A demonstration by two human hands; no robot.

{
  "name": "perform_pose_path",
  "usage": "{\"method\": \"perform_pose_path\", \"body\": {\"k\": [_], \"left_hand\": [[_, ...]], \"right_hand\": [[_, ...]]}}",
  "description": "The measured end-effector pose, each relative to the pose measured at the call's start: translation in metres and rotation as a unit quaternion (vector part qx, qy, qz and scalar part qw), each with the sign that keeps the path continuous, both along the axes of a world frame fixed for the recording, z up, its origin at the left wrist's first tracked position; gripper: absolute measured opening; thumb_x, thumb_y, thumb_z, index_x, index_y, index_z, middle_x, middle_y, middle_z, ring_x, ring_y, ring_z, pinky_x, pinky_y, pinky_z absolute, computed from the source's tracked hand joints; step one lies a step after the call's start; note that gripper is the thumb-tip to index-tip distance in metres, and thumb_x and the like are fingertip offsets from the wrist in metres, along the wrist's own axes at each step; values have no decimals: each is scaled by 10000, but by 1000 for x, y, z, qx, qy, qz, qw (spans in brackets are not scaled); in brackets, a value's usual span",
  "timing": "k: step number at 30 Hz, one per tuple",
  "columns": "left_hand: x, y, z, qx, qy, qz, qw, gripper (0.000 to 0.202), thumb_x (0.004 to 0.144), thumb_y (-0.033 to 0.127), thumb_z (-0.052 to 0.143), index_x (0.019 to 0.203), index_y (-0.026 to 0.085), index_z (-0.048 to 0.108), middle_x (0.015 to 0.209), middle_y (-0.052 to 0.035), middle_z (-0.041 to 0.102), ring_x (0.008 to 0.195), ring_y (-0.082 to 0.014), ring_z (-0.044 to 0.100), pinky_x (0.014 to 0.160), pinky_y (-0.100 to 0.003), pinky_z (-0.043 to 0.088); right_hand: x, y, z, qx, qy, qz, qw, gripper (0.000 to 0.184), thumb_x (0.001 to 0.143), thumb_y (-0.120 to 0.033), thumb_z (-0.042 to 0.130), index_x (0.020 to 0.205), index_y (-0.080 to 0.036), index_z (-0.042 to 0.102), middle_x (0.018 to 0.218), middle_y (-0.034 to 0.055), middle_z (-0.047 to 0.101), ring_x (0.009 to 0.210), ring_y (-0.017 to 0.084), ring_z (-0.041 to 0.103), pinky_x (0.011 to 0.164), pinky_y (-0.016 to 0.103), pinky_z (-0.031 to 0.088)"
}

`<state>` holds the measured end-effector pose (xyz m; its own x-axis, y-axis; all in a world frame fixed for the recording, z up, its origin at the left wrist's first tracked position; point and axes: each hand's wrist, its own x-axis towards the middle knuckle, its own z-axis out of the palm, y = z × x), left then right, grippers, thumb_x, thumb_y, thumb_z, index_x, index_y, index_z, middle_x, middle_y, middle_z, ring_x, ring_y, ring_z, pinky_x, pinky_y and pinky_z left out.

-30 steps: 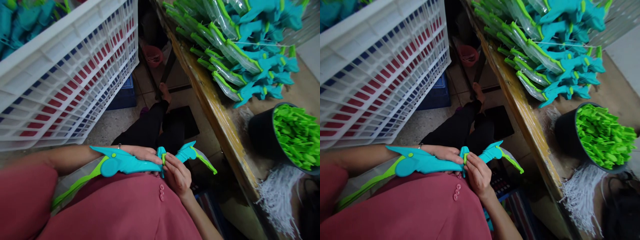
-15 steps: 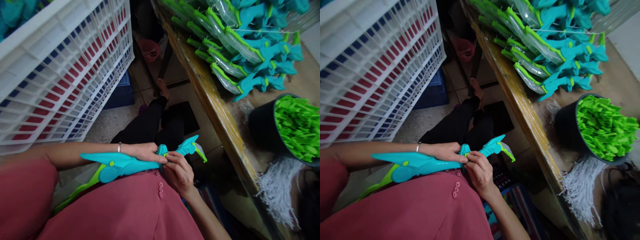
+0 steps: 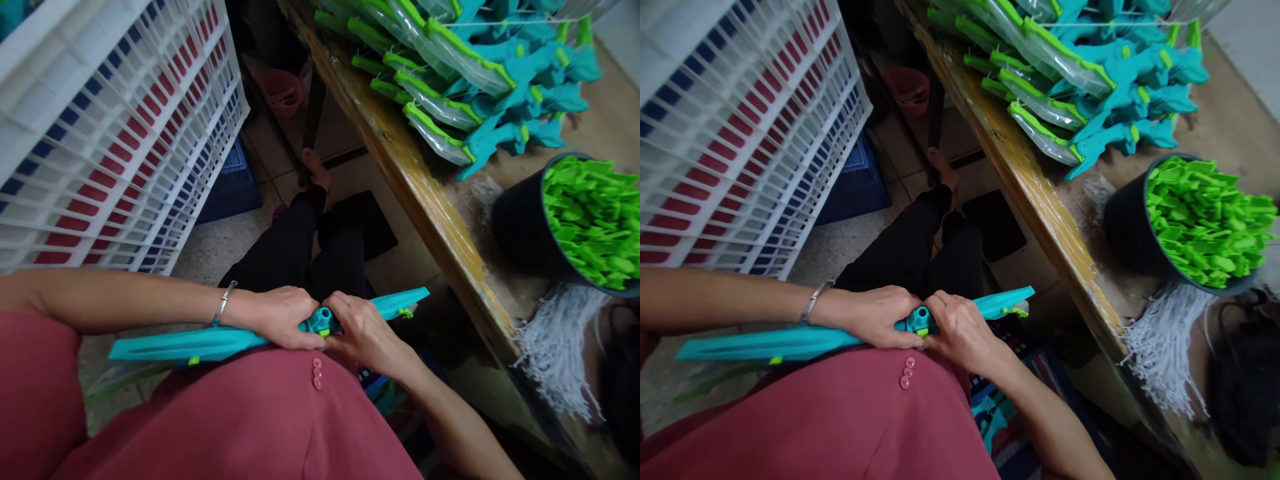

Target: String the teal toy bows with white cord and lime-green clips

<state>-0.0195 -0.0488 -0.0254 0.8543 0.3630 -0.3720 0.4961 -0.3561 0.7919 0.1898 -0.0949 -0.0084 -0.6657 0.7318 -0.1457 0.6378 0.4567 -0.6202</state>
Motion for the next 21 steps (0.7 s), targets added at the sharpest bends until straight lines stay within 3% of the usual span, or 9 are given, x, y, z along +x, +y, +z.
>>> {"method": "perform_pose_path", "body": {"k": [3,12,17,21], "left_hand": [[2,-2,1,23,13,-5,1000,394,866,536,630,689,192,562,609,-16,570,506,-162,511,460,-284,319],[0,-6,-19,-36,1,10,999,406,876,496,614,633,199,483,582,19,503,510,-127,457,492,-269,306],[0,16,-23,-147,23,-30,988,456,903,545,570,622,189,524,558,29,462,516,-121,427,499,-264,314],[-1,44,-23,-258,80,-88,959,481,889,610,587,653,192,571,551,32,449,516,-123,391,478,-262,309]], "right_hand": [[-3,-2,-1,-13,-1,-10,1000,270,957,-351,705,888,-189,501,832,12,557,712,170,538,625,286,325],[-7,4,-16,-73,2,-6,997,383,846,-253,791,801,-210,412,817,-16,490,680,132,432,589,261,225],[-6,22,-20,-141,11,-16,990,522,735,-244,912,754,-209,391,747,-65,440,627,95,379,575,239,223],[-7,43,-23,-214,-5,-7,977,584,656,-326,981,719,-207,412,666,-88,421,580,87,366,547,244,218]]}}
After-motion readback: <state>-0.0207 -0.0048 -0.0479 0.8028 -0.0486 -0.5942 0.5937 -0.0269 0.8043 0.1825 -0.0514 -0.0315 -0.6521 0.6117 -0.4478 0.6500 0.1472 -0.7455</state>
